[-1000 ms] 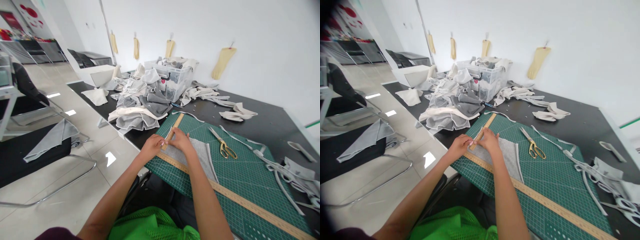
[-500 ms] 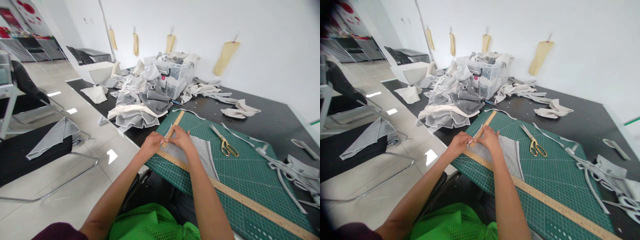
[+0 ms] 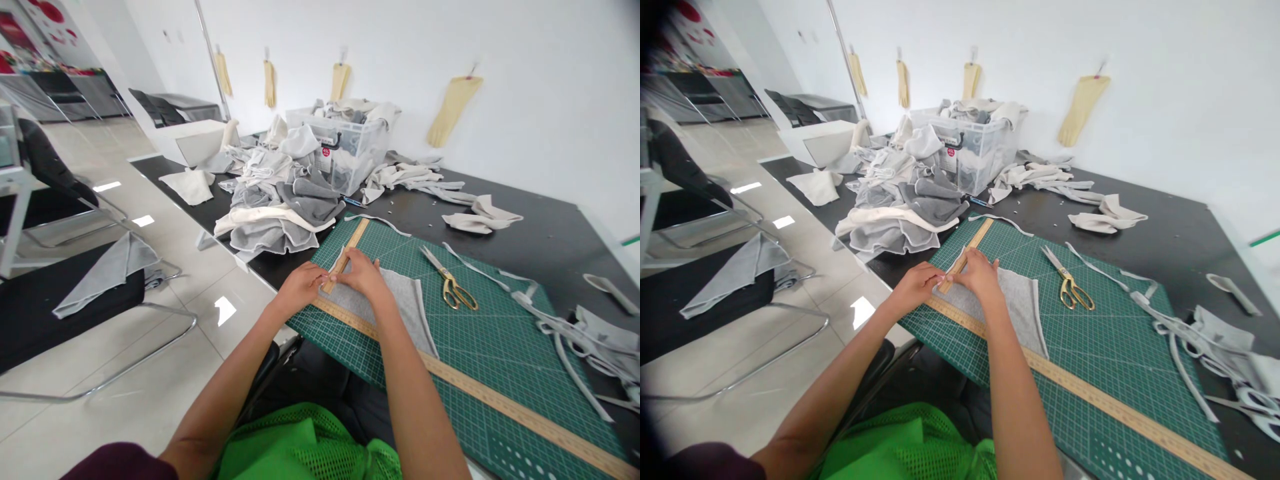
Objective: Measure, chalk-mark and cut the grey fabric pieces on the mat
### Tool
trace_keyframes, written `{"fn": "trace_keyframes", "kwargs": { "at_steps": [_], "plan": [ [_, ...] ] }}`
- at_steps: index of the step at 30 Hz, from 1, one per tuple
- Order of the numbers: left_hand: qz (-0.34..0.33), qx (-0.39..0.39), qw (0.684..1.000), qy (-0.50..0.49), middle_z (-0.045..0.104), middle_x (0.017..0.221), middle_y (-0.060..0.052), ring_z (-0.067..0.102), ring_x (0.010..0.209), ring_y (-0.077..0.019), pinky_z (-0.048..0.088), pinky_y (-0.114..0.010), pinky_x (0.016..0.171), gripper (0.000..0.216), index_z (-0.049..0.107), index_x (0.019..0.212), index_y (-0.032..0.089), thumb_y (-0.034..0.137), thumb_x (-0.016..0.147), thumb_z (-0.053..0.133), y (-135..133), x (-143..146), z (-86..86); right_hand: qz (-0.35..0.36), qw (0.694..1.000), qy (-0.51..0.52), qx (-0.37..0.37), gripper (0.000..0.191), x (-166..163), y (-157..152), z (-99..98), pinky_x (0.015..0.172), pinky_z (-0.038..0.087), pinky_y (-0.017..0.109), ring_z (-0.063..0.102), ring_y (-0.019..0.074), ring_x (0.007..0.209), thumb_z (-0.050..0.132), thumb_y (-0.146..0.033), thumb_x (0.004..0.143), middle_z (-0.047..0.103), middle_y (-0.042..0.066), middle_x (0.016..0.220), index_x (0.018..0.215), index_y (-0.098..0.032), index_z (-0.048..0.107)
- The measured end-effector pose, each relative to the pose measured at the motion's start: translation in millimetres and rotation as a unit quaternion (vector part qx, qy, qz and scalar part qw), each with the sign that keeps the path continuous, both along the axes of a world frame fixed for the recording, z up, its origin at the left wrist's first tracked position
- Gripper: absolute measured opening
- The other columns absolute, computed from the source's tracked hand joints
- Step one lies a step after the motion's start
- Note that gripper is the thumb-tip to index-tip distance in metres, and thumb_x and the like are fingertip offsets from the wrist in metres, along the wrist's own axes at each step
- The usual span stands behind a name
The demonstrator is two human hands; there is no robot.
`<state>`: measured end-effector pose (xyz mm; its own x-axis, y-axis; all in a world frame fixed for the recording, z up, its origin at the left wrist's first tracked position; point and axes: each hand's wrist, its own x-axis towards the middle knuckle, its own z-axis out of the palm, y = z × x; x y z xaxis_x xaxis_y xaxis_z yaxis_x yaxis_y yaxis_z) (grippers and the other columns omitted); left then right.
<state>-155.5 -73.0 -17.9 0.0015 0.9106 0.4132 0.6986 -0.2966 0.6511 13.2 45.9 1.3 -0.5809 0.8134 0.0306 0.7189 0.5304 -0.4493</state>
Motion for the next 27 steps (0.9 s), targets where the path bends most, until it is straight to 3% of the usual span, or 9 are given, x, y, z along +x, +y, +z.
{"fn": "trace_keyframes", "kwargs": {
  "at_steps": [17, 27],
  "plan": [
    [-0.042, -0.003, 0.999, -0.002, 0.07, 0.083, -0.005, 0.061, 0.084, -0.0174, 0.048, -0.03, 0.078, 0.022, 0.076, 0.098, 0.019, 0.019, 0.096, 0.054, -7.8, -8.5, 5.3, -0.001, 1.0, -0.015, 0.002, 0.074, -1.5, -0.9, 4.4, 0.109, 0.026, 0.07, 0.045, 0.0371, 0.135, 0.079, -0.056, 0.071, 0.047, 0.014, 0.152, 0.133, -0.025, 0.052],
    [-0.046, -0.02, 0.999, -0.013, 0.07, 0.079, -0.004, 0.063, 0.079, -0.0161, 0.048, -0.027, 0.073, 0.022, 0.077, 0.089, 0.019, 0.017, 0.094, 0.056, -11.2, -11.4, 12.2, -0.002, 1.0, -0.017, -0.001, 0.076, -1.6, 0.5, 2.1, 0.11, 0.024, 0.071, 0.044, 0.0374, 0.137, 0.08, -0.054, 0.071, 0.046, 0.013, 0.153, 0.136, -0.028, 0.05]
  ]
}}
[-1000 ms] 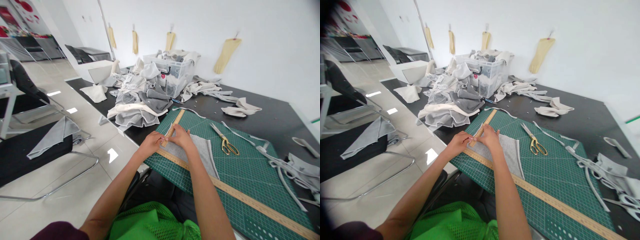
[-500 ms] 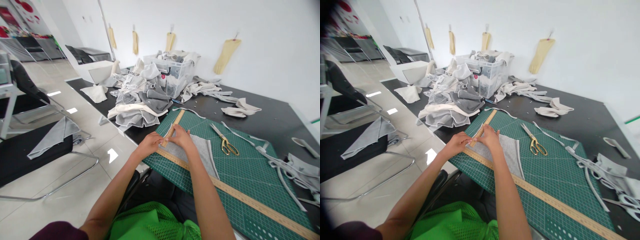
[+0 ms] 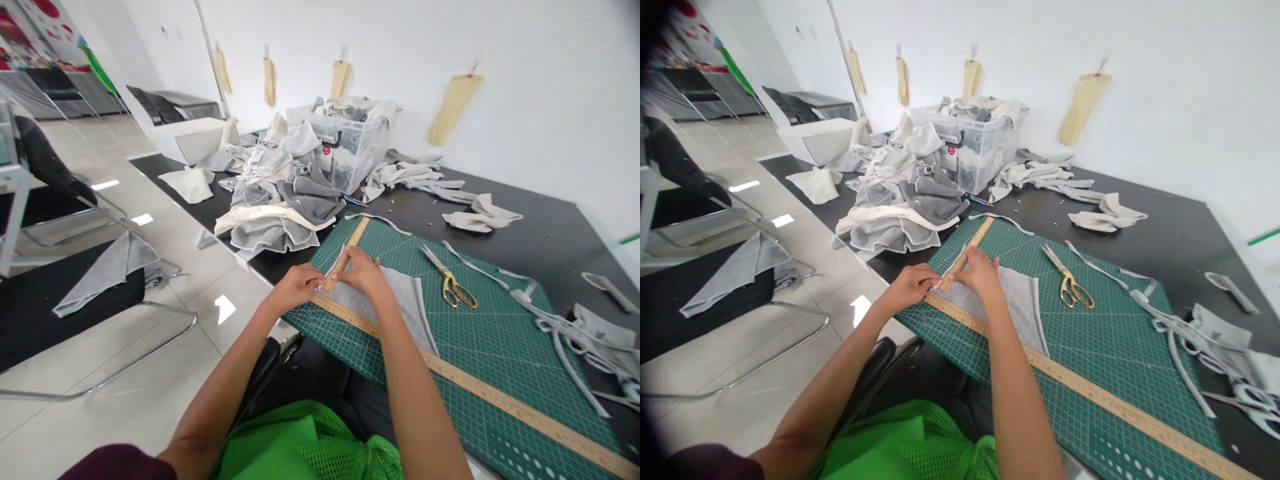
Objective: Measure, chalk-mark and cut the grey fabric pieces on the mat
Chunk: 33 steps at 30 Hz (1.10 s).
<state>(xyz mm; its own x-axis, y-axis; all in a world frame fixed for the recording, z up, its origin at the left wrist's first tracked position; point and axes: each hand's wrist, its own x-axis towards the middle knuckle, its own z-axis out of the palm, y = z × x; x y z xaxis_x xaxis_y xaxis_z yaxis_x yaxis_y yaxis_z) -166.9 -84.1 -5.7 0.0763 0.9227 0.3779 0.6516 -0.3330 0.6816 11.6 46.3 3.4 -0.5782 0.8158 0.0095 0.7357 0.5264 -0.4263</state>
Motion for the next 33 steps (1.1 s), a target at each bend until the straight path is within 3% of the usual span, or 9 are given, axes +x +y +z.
{"fn": "trace_keyframes", "kwargs": {
  "at_steps": [4, 8, 13, 17, 20, 33],
  "plan": [
    [0.033, 0.01, 0.999, -0.04, 0.072, 0.083, -0.004, 0.066, 0.079, -0.0153, 0.049, -0.026, 0.072, 0.019, 0.077, 0.09, 0.019, 0.018, 0.092, 0.059, 1.0, -3.7, -5.5, 0.002, 1.0, 0.007, 0.005, 0.074, 1.0, 0.0, -1.3, 0.11, 0.024, 0.07, 0.045, 0.0369, 0.135, 0.08, -0.055, 0.07, 0.047, 0.013, 0.151, 0.133, -0.027, 0.051],
    [0.118, 0.059, 0.989, -0.072, 0.073, 0.086, -0.005, 0.066, 0.076, -0.015, 0.049, -0.026, 0.068, 0.018, 0.077, 0.096, 0.02, 0.022, 0.094, 0.059, 4.2, -4.2, -9.0, 0.002, 1.0, 0.009, 0.004, 0.071, 1.1, 0.3, -1.4, 0.11, 0.025, 0.069, 0.047, 0.0362, 0.133, 0.08, -0.054, 0.07, 0.05, 0.014, 0.148, 0.13, -0.026, 0.053],
    [0.187, 0.128, 0.968, -0.106, 0.075, 0.096, -0.006, 0.067, 0.092, -0.0175, 0.053, -0.032, 0.083, 0.019, 0.075, 0.102, 0.02, 0.023, 0.097, 0.057, 4.7, 22.9, -3.2, -0.006, 1.0, 0.002, 0.003, 0.07, 0.3, 0.7, -1.6, 0.11, 0.023, 0.071, 0.046, 0.0383, 0.135, 0.08, -0.051, 0.07, 0.048, 0.014, 0.151, 0.13, -0.025, 0.054],
    [0.078, 0.157, 0.98, -0.089, 0.074, 0.098, -0.005, 0.066, 0.097, -0.0179, 0.053, -0.034, 0.088, 0.019, 0.074, 0.104, 0.021, 0.02, 0.097, 0.056, 3.1, 50.8, -3.4, 0.001, 1.0, 0.011, 0.013, 0.052, 1.2, 0.8, -2.0, 0.111, 0.026, 0.067, 0.047, 0.0356, 0.134, 0.073, -0.044, 0.079, 0.051, 0.012, 0.149, 0.126, -0.026, 0.058],
    [0.007, 0.14, 0.989, -0.052, 0.074, 0.108, -0.004, 0.067, 0.103, -0.0174, 0.053, -0.033, 0.092, 0.023, 0.073, 0.104, 0.022, 0.013, 0.095, 0.054, 2.5, 59.0, -6.7, 0.002, 1.0, 0.013, 0.016, 0.051, 1.6, 0.8, -1.4, 0.11, 0.027, 0.065, 0.05, 0.0345, 0.131, 0.073, -0.043, 0.078, 0.054, 0.013, 0.146, 0.123, -0.024, 0.059],
    [0.061, 0.002, 0.995, -0.08, 0.074, 0.092, -0.002, 0.067, 0.084, -0.015, 0.047, -0.026, 0.078, 0.022, 0.073, 0.089, 0.019, 0.011, 0.092, 0.053, 5.2, 58.3, -2.2, 0.003, 1.0, 0.018, 0.018, 0.057, 5.1, 0.6, 0.0, 0.113, 0.022, 0.068, 0.045, 0.0352, 0.138, 0.076, -0.047, 0.077, 0.047, 0.012, 0.153, 0.127, -0.025, 0.061]
  ]
}}
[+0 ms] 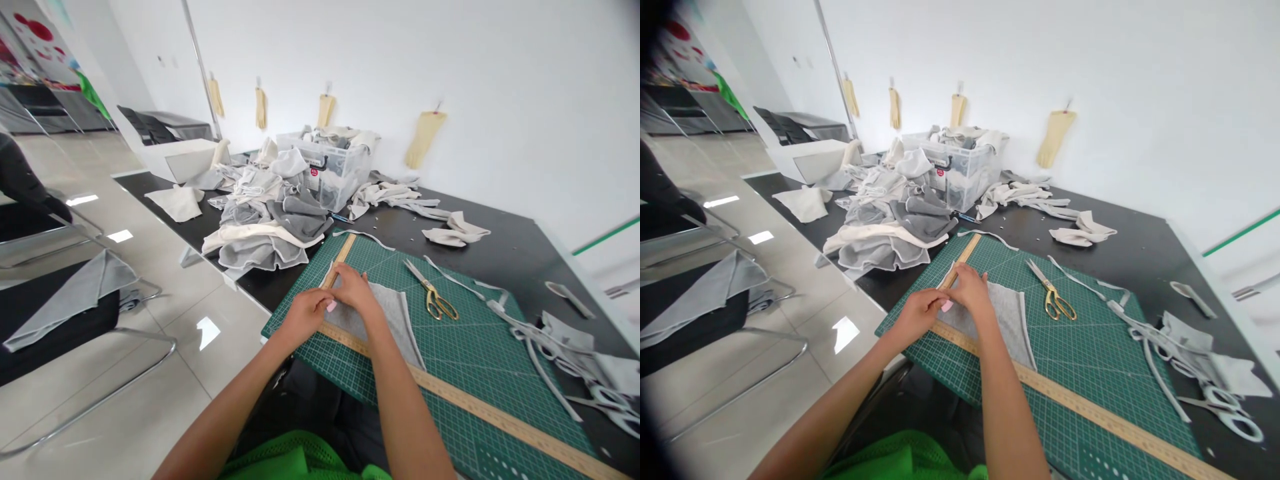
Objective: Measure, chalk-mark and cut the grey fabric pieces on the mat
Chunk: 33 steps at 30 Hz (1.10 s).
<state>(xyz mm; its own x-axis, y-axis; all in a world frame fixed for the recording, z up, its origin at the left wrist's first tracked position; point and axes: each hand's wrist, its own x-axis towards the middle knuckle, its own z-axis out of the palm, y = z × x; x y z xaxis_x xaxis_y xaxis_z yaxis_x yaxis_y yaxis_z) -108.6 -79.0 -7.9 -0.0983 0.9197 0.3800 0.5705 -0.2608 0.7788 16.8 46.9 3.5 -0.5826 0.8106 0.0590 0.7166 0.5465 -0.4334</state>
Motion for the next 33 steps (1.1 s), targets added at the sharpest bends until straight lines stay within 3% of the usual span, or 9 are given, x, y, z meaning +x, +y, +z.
{"fn": "trace_keyframes", "kwargs": {
  "at_steps": [6, 11, 16, 19, 23, 28, 33],
  "plan": [
    [0.009, 0.003, 1.0, 0.011, 0.072, 0.086, -0.001, 0.065, 0.08, -0.0145, 0.046, -0.026, 0.076, 0.021, 0.073, 0.085, 0.018, 0.011, 0.091, 0.054, 2.2, -1.5, -4.8, 0.002, 1.0, 0.005, 0.007, 0.061, 1.3, -2.6, -3.3, 0.115, 0.016, 0.071, 0.043, 0.0353, 0.14, 0.072, -0.052, 0.081, 0.048, 0.015, 0.153, 0.133, -0.023, 0.059],
    [0.012, 0.001, 0.999, 0.036, 0.069, 0.081, 0.0, 0.063, 0.075, -0.0134, 0.043, -0.025, 0.072, 0.022, 0.071, 0.08, 0.019, 0.009, 0.09, 0.053, 1.8, -0.2, -5.6, -0.01, 0.993, 0.054, 0.104, 0.058, 7.4, -18.4, 2.4, 0.115, 0.012, 0.072, 0.044, 0.0352, 0.139, 0.067, -0.055, 0.086, 0.052, 0.015, 0.148, 0.135, -0.023, 0.058],
    [0.012, -0.008, 0.999, 0.041, 0.071, 0.085, -0.001, 0.064, 0.079, -0.0146, 0.045, -0.026, 0.076, 0.022, 0.073, 0.086, 0.019, 0.012, 0.092, 0.053, 1.1, -1.0, -4.5, 0.008, 0.978, 0.12, 0.168, 0.042, 51.7, -38.2, 9.2, 0.117, 0.024, 0.058, 0.058, 0.0288, 0.121, 0.061, -0.045, 0.094, 0.067, 0.01, 0.128, 0.129, -0.024, 0.061],
    [0.008, -0.02, 0.999, 0.047, 0.071, 0.085, -0.002, 0.064, 0.081, -0.0152, 0.045, -0.026, 0.077, 0.023, 0.074, 0.087, 0.019, 0.012, 0.092, 0.052, 0.8, -2.3, -2.2, 0.043, 0.98, 0.134, 0.142, 0.032, 90.3, -46.9, 6.4, 0.103, 0.043, 0.046, 0.061, 0.0273, 0.112, 0.065, -0.038, 0.092, 0.07, 0.009, 0.116, 0.12, -0.022, 0.065],
    [0.01, -0.038, 0.996, 0.078, 0.071, 0.086, -0.002, 0.064, 0.083, -0.0159, 0.044, -0.026, 0.078, 0.023, 0.073, 0.086, 0.019, 0.014, 0.093, 0.051, 1.3, -1.3, 2.3, 0.087, 0.983, 0.143, 0.073, 0.021, 124.3, -55.1, 6.1, 0.09, 0.047, 0.04, 0.062, 0.0239, 0.098, 0.072, -0.034, 0.087, 0.068, 0.006, 0.101, 0.103, -0.022, 0.068],
    [0.039, -0.075, 0.983, 0.16, 0.069, 0.085, -0.003, 0.063, 0.082, -0.0167, 0.041, -0.026, 0.075, 0.021, 0.067, 0.082, 0.02, 0.017, 0.094, 0.05, 3.0, 10.0, 9.4, 0.115, 0.986, 0.123, 0.012, 0.021, 124.1, -64.9, 18.1, 0.077, 0.045, 0.031, 0.059, 0.0188, 0.084, 0.079, -0.034, 0.08, 0.063, 0.002, 0.088, 0.088, -0.021, 0.065],
    [0.1, -0.073, 0.971, 0.203, 0.067, 0.081, -0.003, 0.06, 0.074, -0.017, 0.036, -0.028, 0.066, 0.019, 0.064, 0.08, 0.02, 0.019, 0.093, 0.05, 1.3, 24.2, 9.6, 0.164, 0.984, 0.063, 0.023, 0.035, 110.2, -75.0, 19.0, 0.075, 0.041, 0.03, 0.057, 0.0195, 0.083, 0.084, -0.044, 0.074, 0.063, 0.001, 0.087, 0.088, -0.02, 0.064]
  ]
}}
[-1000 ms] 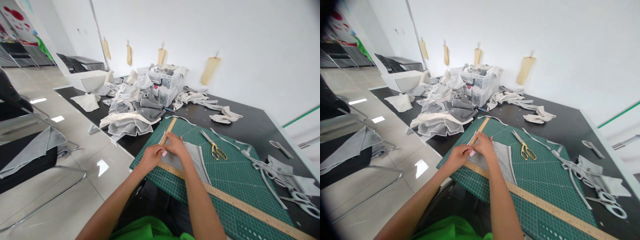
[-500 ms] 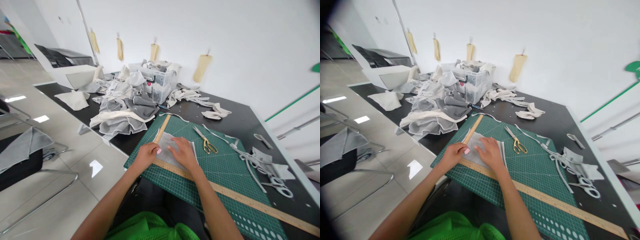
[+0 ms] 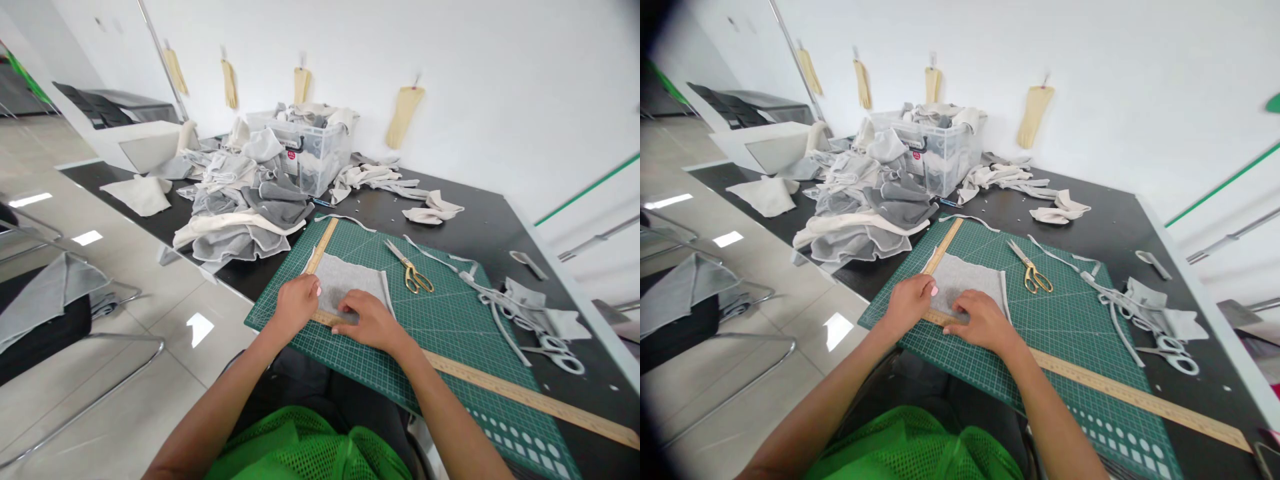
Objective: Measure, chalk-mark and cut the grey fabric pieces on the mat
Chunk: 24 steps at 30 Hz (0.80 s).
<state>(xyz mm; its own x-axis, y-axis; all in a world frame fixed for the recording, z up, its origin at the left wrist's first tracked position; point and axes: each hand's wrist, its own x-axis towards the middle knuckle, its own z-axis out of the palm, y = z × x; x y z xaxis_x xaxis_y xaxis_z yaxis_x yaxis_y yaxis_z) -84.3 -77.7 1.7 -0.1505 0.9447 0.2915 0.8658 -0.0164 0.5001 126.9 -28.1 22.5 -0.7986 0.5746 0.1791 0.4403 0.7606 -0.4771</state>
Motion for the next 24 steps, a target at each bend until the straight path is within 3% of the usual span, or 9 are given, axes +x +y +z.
{"fn": "trace_keyframes", "kwargs": {
  "at_steps": [6, 11, 18, 24],
  "plan": [
    [0.025, 0.056, 0.997, -0.048, 0.07, 0.087, -0.003, 0.064, 0.082, -0.0172, 0.043, -0.028, 0.073, 0.021, 0.069, 0.089, 0.021, 0.021, 0.097, 0.049, -3.4, 3.8, -12.4, 0.023, 0.999, -0.041, 0.021, 0.031, -5.0, -4.9, -0.7, 0.079, 0.04, 0.032, 0.059, 0.0221, 0.09, 0.077, -0.048, 0.082, 0.067, 0.004, 0.092, 0.092, -0.02, 0.065],
    [-0.007, 0.112, 0.99, -0.083, 0.071, 0.098, -0.004, 0.064, 0.095, -0.0183, 0.049, -0.03, 0.087, 0.023, 0.07, 0.102, 0.021, 0.02, 0.099, 0.047, -4.3, 3.8, -13.0, 0.028, 0.998, -0.056, 0.033, 0.036, -5.0, -6.6, 0.3, 0.081, 0.04, 0.033, 0.059, 0.0229, 0.089, 0.077, -0.052, 0.08, 0.067, 0.005, 0.093, 0.092, -0.02, 0.065],
    [-0.13, 0.232, 0.963, 0.035, 0.07, 0.095, -0.007, 0.061, 0.099, -0.0211, 0.048, -0.038, 0.094, 0.024, 0.067, 0.11, 0.02, 0.014, 0.097, 0.048, -16.2, 11.5, -11.0, 0.008, 0.991, -0.113, 0.069, 0.029, -10.1, -11.5, 0.7, 0.077, 0.038, 0.033, 0.057, 0.0205, 0.082, 0.072, -0.048, 0.086, 0.064, 0.003, 0.086, 0.086, -0.02, 0.063],
    [-0.144, 0.28, 0.948, 0.051, 0.072, 0.097, -0.006, 0.063, 0.099, -0.0202, 0.049, -0.038, 0.094, 0.025, 0.066, 0.115, 0.021, 0.014, 0.096, 0.052, -17.4, 11.4, -17.9, -0.019, 0.986, -0.13, 0.107, 0.036, -7.4, -16.1, 7.1, 0.078, 0.037, 0.034, 0.057, 0.0223, 0.087, 0.072, -0.051, 0.085, 0.065, 0.005, 0.092, 0.099, -0.019, 0.063]
  ]
}}
